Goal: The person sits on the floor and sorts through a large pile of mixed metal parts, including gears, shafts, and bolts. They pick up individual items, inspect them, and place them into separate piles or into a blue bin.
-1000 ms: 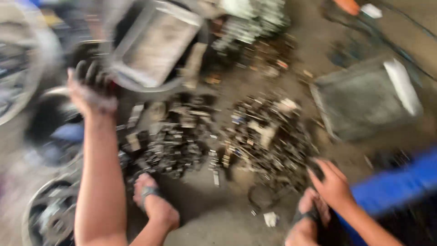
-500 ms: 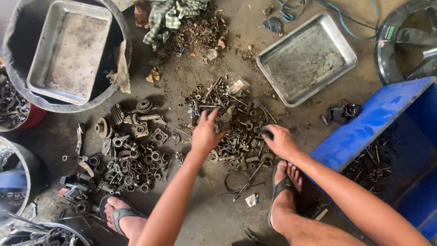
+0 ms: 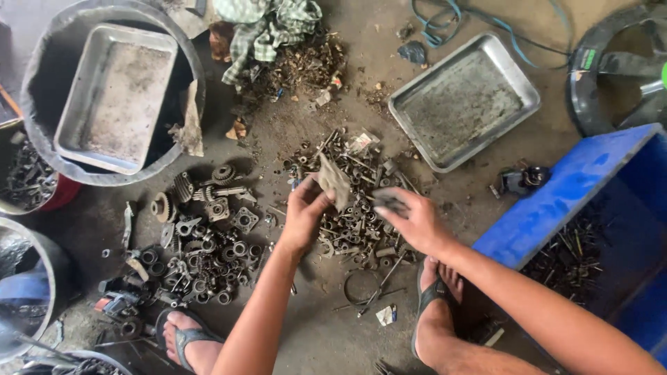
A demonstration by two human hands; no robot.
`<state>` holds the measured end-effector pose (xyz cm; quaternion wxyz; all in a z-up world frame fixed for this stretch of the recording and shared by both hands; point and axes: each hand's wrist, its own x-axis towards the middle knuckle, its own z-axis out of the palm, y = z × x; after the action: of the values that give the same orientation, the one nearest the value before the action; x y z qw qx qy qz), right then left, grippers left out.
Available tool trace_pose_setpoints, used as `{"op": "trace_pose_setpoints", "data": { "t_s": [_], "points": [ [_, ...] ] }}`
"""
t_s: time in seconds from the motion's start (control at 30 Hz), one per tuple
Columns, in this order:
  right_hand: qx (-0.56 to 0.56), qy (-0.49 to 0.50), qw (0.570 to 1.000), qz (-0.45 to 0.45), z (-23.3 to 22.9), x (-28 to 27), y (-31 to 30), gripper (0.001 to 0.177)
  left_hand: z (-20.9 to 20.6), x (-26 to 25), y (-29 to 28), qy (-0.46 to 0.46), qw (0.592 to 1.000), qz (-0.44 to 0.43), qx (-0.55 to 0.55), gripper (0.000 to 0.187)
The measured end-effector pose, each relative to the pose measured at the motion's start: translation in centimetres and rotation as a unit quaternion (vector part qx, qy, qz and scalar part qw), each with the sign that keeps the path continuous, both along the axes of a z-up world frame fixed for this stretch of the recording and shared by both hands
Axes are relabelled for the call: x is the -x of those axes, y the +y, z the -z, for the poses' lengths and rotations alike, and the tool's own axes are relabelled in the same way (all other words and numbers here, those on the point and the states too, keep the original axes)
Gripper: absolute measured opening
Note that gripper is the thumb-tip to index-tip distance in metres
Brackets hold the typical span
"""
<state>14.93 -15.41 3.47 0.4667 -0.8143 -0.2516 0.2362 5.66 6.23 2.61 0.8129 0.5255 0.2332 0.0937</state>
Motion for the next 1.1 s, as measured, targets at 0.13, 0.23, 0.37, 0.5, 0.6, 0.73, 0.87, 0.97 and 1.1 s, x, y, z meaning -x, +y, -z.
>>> {"op": "trace_pose_setpoints", "data": {
  "t_s": [0.13, 0.23, 0.37, 0.5, 0.6, 0.73, 0.87, 0.97, 1.1],
  "points": [
    [-0.122, 0.173, 0.976, 0.054, -3.6, 0.8, 2.1, 0.049, -1.8, 0.3, -2.5, -0.025, 0.996, 0.057, -0.068, 0.035],
    [-0.117, 0.172, 0.977, 0.049, -3.5, 1.0, 2.2, 0.036, -3.1, 0.4, -3.1, -0.017, 0.991, 0.063, -0.113, 0.031],
    [-0.072, 0.161, 0.983, 0.053, -3.6, 0.7, 1.2, 0.027, -4.8, 0.9, -2.7, -0.025, 0.993, 0.094, -0.064, 0.019],
    [-0.066, 0.152, 0.985, 0.054, -3.2, 0.9, 0.8, 0.026, -5.7, 0.5, -3.5, 0.002, 0.992, 0.068, -0.109, 0.024],
    [-0.094, 0.227, 0.965, 0.098, -3.4, 1.3, 0.8, 0.034, -6.5, 0.1, -4.2, 0.048, 0.993, 0.038, -0.103, 0.018],
    [-0.113, 0.257, 0.952, 0.12, -3.0, 1.6, 0.7, 0.042, -5.1, 0.2, -4.5, 0.065, 0.995, 0.008, -0.073, 0.015],
    [-0.083, 0.238, 0.953, 0.167, -1.3, 1.7, -0.3, 0.048, -4.7, 0.5, -4.8, 0.116, 0.99, 0.017, -0.082, 0.047],
    [-0.136, 0.258, 0.939, 0.181, 1.5, 2.1, -1.1, 0.043, -1.8, 1.2, -5.2, 0.098, 0.985, 0.026, -0.137, 0.03],
    [-0.179, 0.284, 0.915, 0.224, -0.2, 1.7, -1.9, 0.044, -3.4, 0.0, -6.9, 0.07, 0.988, 0.019, -0.135, 0.019]
  ]
}}
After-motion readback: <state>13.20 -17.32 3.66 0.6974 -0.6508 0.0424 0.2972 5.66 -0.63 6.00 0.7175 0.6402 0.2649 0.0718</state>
